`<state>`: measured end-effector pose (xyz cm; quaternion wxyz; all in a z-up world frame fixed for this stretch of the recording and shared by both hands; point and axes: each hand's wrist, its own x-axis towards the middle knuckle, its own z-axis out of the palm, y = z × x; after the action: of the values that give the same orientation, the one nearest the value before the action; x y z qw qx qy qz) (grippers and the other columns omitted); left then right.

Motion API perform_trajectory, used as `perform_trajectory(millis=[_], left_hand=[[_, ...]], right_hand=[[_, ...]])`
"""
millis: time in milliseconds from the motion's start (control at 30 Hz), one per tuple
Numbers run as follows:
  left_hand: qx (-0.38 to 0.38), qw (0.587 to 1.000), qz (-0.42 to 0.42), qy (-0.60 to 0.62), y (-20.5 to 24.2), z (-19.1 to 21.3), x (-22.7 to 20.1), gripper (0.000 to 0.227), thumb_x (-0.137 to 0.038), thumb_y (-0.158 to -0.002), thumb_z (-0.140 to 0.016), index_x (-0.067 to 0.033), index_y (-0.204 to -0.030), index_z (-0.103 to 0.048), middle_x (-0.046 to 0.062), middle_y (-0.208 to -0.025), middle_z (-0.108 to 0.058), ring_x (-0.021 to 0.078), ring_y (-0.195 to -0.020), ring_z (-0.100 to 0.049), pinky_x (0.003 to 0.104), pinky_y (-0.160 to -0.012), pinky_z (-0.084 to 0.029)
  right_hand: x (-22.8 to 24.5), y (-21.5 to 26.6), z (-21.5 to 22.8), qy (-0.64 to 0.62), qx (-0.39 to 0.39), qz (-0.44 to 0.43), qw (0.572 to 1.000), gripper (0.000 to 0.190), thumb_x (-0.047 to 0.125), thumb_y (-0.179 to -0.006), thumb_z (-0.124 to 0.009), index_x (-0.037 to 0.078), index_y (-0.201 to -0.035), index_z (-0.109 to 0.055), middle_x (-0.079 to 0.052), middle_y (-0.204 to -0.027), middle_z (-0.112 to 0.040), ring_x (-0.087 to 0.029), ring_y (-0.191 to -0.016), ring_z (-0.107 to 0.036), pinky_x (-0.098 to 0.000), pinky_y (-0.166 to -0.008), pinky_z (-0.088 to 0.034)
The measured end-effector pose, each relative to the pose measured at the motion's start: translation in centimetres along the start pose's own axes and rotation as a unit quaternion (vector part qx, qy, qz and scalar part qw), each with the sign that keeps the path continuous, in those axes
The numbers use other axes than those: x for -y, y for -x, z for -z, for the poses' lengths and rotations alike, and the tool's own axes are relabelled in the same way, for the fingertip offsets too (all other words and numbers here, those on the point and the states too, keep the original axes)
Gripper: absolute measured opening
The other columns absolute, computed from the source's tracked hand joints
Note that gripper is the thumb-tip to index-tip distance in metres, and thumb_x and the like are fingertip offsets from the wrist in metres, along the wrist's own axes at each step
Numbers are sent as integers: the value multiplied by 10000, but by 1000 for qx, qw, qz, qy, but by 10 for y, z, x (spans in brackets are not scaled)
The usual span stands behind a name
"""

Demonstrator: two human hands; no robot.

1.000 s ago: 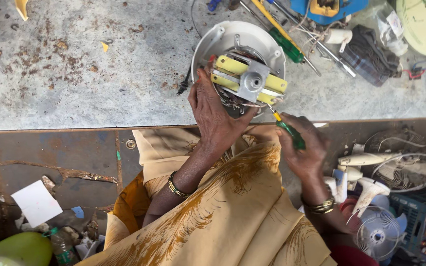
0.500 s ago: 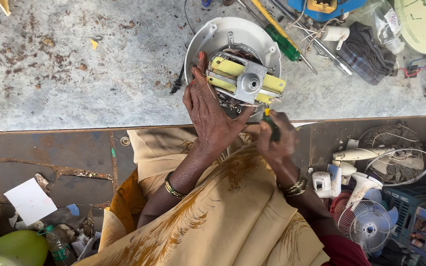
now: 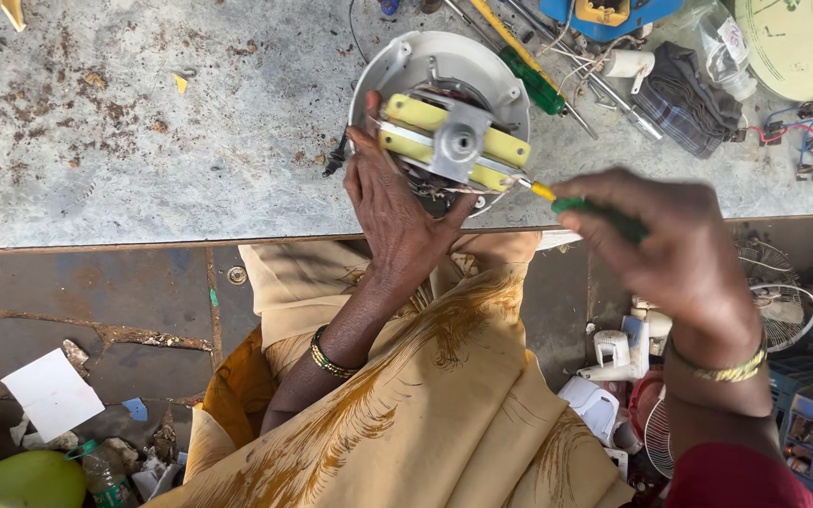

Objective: The person disassembles and repairs a small electric appliance motor using pliers and a screwdriver on a workbench.

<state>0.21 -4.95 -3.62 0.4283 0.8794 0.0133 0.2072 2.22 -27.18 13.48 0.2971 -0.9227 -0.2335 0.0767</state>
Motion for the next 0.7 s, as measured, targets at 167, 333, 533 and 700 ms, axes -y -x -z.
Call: perform_trajectory(millis=[167,333,533,700], left_hand=[[14,1000,-6,-17,1,-2,4,1449,-507,-799,-928,123,-1564,128,338,-1635,-225,445,-1501,-342,642,-1246,-180],[-5,1000,-16,-19,-2,-8,1,1468,-534,-773,-946,106,-1558,117,275,-1625,-228,445,-1468,-362,616,-1240,-172],[-3,1000,-14,0,-4,7,-3,1501,-491,-734,-961,70,-1606,124,234,-1682,-324,383,-1518,-419,607,-1249,-265],[3,999,-13,42,-29,16,12,1575,-525,-675,-1029,47,-1605,107,235,-1554,-442,334,-1381,-552,572,-1218,-334]], right_hand=[[-44,7,-47,-468,-24,-105,877,171,66,-992,-687,10,-1153,-696,-61,-735,-660,-15,-490,-475,-186,-384,-333],[-60,45,-93,-395,-120,-53,909,199,39,-1015,-686,-14,-1202,-646,-85,-834,-686,-47,-617,-554,-202,-472,-393],[-80,68,-90,-324,-159,-24,932,205,34,-1008,-685,-6,-1205,-645,-103,-891,-716,-59,-628,-599,-194,-482,-451],[-75,94,-81,-415,-187,-138,880,210,35,-1031,-686,-14,-1232,-650,-99,-883,-705,-58,-682,-583,-192,-530,-408]])
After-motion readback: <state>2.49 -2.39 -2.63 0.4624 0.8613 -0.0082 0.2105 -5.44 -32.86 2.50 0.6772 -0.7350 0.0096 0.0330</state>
